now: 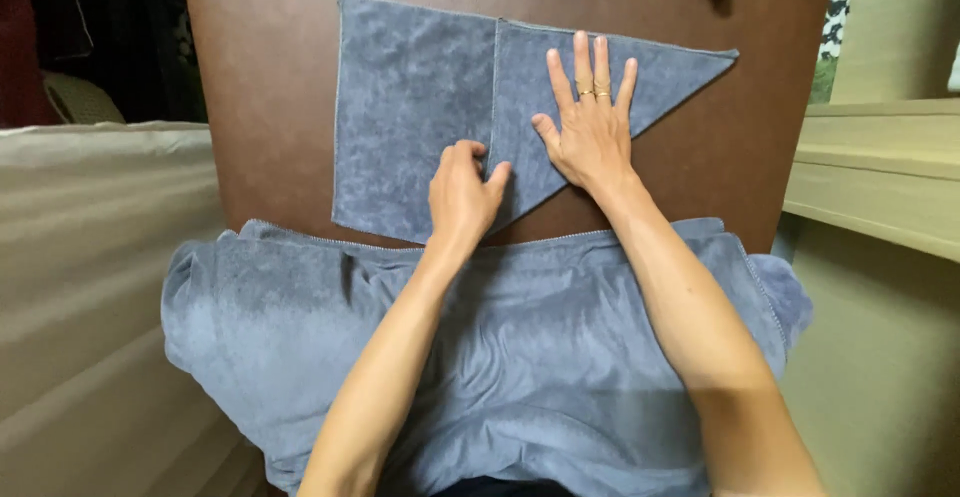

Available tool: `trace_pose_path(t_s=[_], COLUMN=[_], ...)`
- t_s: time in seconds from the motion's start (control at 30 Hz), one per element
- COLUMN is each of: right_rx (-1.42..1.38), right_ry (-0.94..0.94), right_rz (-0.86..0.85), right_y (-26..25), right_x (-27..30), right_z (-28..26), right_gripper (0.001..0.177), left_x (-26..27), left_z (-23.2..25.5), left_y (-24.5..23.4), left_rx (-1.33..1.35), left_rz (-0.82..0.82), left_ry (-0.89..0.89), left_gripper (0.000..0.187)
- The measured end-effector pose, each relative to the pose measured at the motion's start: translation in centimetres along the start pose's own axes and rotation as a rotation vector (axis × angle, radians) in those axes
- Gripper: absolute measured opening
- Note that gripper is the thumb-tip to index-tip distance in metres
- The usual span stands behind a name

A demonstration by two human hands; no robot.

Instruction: Folding a grey towel into a decorative shape on a massage table in a spa environment.

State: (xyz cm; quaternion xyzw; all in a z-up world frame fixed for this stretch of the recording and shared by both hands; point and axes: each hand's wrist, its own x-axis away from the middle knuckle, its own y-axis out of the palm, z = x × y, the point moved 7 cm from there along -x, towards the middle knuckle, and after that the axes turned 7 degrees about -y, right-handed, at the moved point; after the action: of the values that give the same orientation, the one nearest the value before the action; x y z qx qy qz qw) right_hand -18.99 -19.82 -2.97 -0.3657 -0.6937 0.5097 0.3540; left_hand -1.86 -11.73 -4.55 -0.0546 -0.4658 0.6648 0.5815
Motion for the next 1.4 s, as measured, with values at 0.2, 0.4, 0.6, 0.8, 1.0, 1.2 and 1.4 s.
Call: trace_pose_path(t_s=[0.2, 0.4, 0.6, 0.8, 1.0, 1.2, 1.4], right_rx=[0.016, 0.015, -0.177, -0.013, -0.085, -0.110, -0.216], right_ry=[-0.022, 0.000, -0.113, -0.028, 0.028, 0.337, -0.070], right_rz=[0.018, 0.042, 0.327, 0.047, 0.185, 0.358, 0.381], right_y=[0.8, 1.1, -2.6, 0.3, -2.9, -4.3, -3.8], right_x=[0.1, 0.2, -0.1, -1.4, -0.7, 2.9, 2.9], right_z=[0.7, 1.0, 0.8, 7.3, 14.6, 16.8, -0.4], right_gripper=[0.077, 0.074, 0.067, 0.069, 0.066, 0.083, 0.076], left_x=[-1.5, -1.4, 5.0, 2.3, 2.0, 0.4, -1.2], left_z=[-0.6, -2.4, 7.2, 5.7, 2.9, -0.8, -4.0], left_y=[0.4, -2.3, -2.4, 3.3, 1.8, -2.3, -10.6], left_rx=[-0.092, -0.137, 0.144, -0.627, -0.672, -0.665, -0.569], left_rz=[0.002, -0.009, 0.207, 0.060, 0.007, -0.005, 0.046], left_ry=[-0.071, -0.162, 0.793, 0.782, 0.772, 0.599, 0.519], left_gripper=[0.011, 0.010, 0.019, 0.077, 0.082, 0.090, 0.089])
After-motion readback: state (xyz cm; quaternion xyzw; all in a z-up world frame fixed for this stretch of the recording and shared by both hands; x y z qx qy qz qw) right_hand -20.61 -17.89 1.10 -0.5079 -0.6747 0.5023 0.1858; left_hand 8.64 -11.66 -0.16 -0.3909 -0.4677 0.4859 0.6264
